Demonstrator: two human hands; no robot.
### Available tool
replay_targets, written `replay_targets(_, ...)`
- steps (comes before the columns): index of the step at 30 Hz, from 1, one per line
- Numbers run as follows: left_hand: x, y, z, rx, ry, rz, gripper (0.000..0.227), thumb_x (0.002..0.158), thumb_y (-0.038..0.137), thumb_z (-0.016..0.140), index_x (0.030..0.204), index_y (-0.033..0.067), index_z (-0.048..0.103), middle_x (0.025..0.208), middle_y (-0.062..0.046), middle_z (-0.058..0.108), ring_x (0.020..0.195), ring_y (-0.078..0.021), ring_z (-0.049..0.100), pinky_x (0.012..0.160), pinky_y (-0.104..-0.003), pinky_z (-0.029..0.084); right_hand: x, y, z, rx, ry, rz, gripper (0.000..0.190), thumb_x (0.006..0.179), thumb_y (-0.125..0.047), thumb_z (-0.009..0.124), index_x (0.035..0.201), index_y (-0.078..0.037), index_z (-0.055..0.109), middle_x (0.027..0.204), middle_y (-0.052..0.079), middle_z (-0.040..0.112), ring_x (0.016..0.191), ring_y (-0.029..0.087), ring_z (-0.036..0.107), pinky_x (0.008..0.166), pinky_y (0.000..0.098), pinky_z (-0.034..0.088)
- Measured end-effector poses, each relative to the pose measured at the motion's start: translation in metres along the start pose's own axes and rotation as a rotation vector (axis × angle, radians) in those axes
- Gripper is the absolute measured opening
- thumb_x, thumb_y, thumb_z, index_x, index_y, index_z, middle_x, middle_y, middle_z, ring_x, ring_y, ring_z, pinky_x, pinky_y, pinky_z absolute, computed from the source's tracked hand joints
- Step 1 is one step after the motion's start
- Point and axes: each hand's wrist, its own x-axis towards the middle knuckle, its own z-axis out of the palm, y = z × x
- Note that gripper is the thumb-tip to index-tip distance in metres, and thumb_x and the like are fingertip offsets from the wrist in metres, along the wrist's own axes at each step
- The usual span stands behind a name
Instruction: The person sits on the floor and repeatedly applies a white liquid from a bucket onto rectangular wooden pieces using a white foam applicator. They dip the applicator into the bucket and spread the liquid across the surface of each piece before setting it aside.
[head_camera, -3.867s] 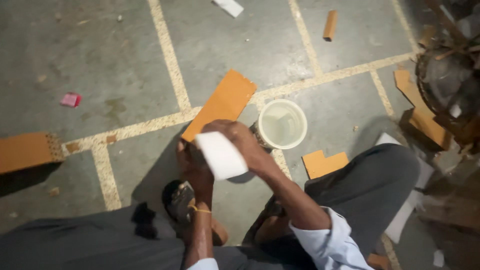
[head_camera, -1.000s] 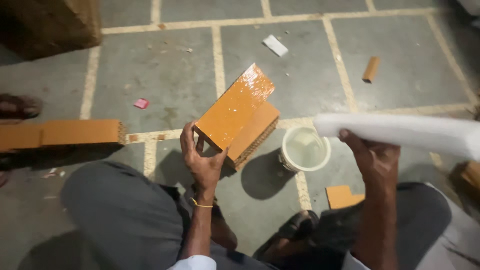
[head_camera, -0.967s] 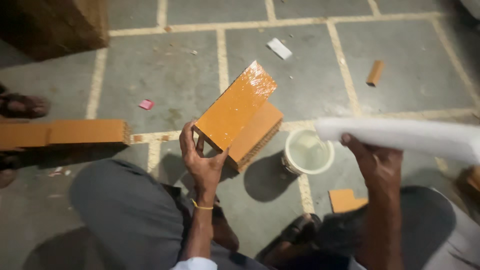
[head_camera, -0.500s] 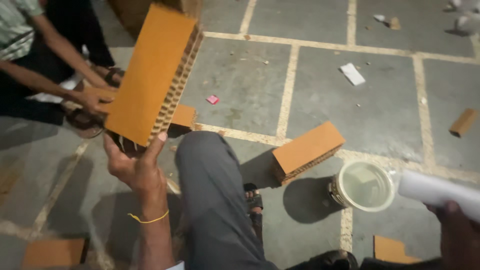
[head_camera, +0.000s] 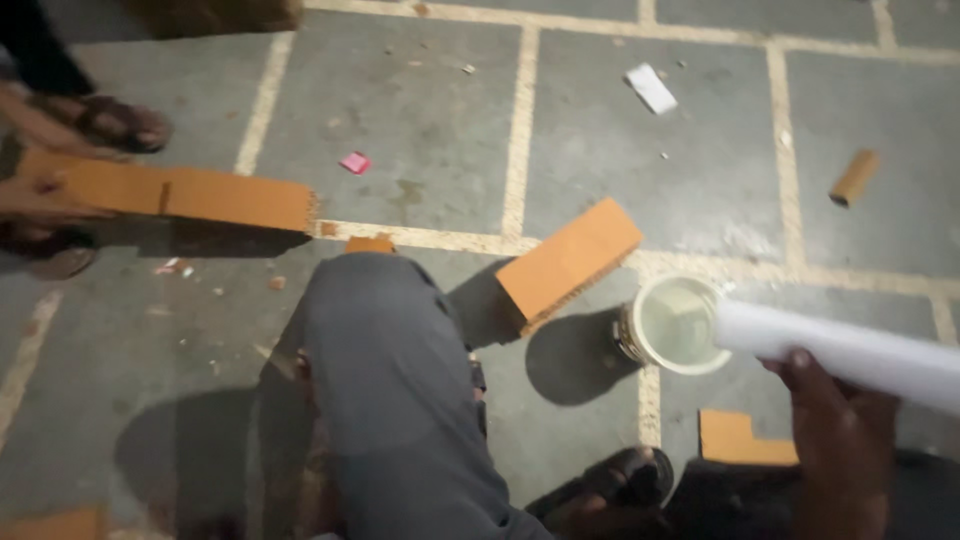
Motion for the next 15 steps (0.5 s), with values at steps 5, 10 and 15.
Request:
replay_targets(5,-0.043,0.094,0.043,0.188,-0.041,0.362,0.092,0.068,0.003,0.089,0.146,-0.0027,0.041,0.144,-0.019,0.047,0.137,-0.0329,0.048,0.112,-0.043,0.045,0.003,0.002,0.007,0.054,-0.017,0.004,0.046,0.096,0.001,0.07,0.135,0.006,0.047,0.112,0.017,0.067,0.103,0.026,0.071,0.096,0.0422,0.063)
replay_targets(10,-0.088,0.18,0.118,0.267,-0.28,0.798,0.098,0.068,0.007,0.092,0.149,-0.0036,0.038,0.15,-0.022,0.043,0.142,-0.0361,0.043,0.117,-0.045,0.041,0.009,0.02,-0.001,0.05,0.026,0.079,0.031,0.097,0.004,0.073,0.124,0.009,0.058,0.107,0.018,0.07,0.102,0.026,0.072,0.092,0.0412,0.064)
replay_targets(15,-0.122,0.209,0.158,0.321,-0.466,1.008,0.105,0.067,0.01,0.095,0.152,-0.0045,0.036,0.155,-0.025,0.039,0.147,-0.0393,0.038,0.122,-0.048,0.036,0.014,0.029,-0.007,0.237,0.13,0.157,0.045,0.09,0.005,0.072,0.128,0.005,0.049,0.109,0.02,0.071,0.102,0.029,0.073,0.089,0.0422,0.064)
